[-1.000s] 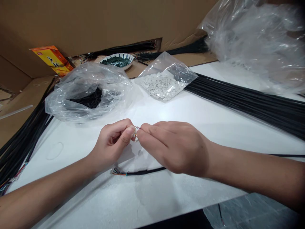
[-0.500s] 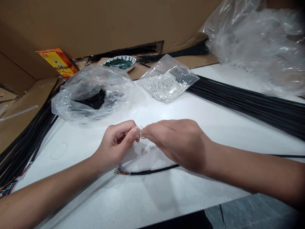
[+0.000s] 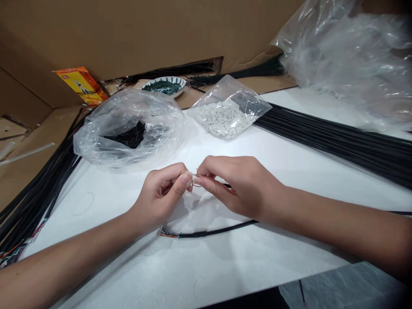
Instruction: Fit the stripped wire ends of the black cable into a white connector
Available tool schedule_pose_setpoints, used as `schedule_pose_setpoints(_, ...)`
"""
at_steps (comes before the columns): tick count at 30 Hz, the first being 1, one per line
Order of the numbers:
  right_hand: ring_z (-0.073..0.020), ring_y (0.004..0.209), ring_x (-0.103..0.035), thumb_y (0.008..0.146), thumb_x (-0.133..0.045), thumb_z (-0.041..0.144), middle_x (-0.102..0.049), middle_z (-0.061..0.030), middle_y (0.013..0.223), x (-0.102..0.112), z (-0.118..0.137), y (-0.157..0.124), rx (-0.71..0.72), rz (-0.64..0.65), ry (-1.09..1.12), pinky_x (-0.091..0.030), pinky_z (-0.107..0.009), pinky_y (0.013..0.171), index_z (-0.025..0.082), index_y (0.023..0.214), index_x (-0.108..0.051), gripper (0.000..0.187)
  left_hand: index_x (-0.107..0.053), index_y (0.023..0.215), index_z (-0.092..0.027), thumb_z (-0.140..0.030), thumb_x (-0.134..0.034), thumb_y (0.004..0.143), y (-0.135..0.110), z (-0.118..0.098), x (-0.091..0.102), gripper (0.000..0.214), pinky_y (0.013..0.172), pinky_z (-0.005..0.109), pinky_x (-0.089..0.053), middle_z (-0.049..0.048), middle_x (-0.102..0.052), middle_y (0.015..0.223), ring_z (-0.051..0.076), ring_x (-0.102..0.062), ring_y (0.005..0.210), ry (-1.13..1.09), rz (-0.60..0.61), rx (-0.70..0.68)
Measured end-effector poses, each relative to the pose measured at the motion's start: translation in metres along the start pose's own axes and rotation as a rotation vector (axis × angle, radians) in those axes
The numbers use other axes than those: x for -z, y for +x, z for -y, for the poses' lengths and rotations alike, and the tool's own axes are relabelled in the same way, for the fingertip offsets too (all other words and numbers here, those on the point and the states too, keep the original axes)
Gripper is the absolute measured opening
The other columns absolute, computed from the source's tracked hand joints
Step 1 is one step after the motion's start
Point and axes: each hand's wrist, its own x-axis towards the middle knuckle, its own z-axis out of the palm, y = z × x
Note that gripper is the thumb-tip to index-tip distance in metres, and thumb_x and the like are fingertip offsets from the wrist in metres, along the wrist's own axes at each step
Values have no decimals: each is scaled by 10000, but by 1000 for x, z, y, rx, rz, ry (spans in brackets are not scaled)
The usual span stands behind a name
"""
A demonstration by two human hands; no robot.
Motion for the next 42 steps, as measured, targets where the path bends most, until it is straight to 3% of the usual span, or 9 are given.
schedule_pose_setpoints(8, -14, 562, -488, 932, -448, 245, -607, 18, 677, -3, 4, -1, 133, -201, -152, -339, -155, 549, 113, 782, -559, 229, -470, 670, -166, -417, -499, 918, -2, -7, -12, 354, 370, 191, -186, -74, -305, 485, 24, -257, 390, -206, -63, 116)
schedule_pose_setpoints(16, -20, 589, -489, 917, -483, 210, -611, 18, 732, -10, 4, -2, 188, -216, -164, -445, -169, 652, 120, 804, -542, 156, -445, 656, -168, -429, -494, 919, -1, -5, -12, 374, 391, 202, -195, -69, -314, 490, 31, -266, 411, -232, -71, 93)
schedule_pose_setpoints(22, -17, 611, -520, 925, -472, 214, -625, 31, 744, -8, 4, -2, 149, -208, -160, -485, -155, 689, 139, 850, -541, 126, -464, 653, -167, -434, -482, 923, -1, -6, -12, 380, 411, 226, -209, -69, -310, 470, 37, -260, 405, -210, -65, 70)
schedule_pose_setpoints(28, -8, 576, -520, 911, -500, 216, -649, 45, 748, -7, 4, -3, 173, -226, -199, -513, -231, 966, 134, 863, -568, 116, -470, 662, -164, -423, -481, 928, -2, -5, -12, 372, 429, 231, -207, -69, -310, 475, 34, -252, 409, -230, -64, 69)
schedule_pose_setpoints(42, -15, 667, -516, 881, -525, 170, -605, 42, 751, -10, 0, -6, 274, -237, -255, -518, -282, 1024, 132, 876, -528, 39, -449, 655, -162, -416, -468, 935, -2, -6, -12, 379, 444, 225, -213, -63, -327, 495, 35, -262, 433, -208, -60, 44)
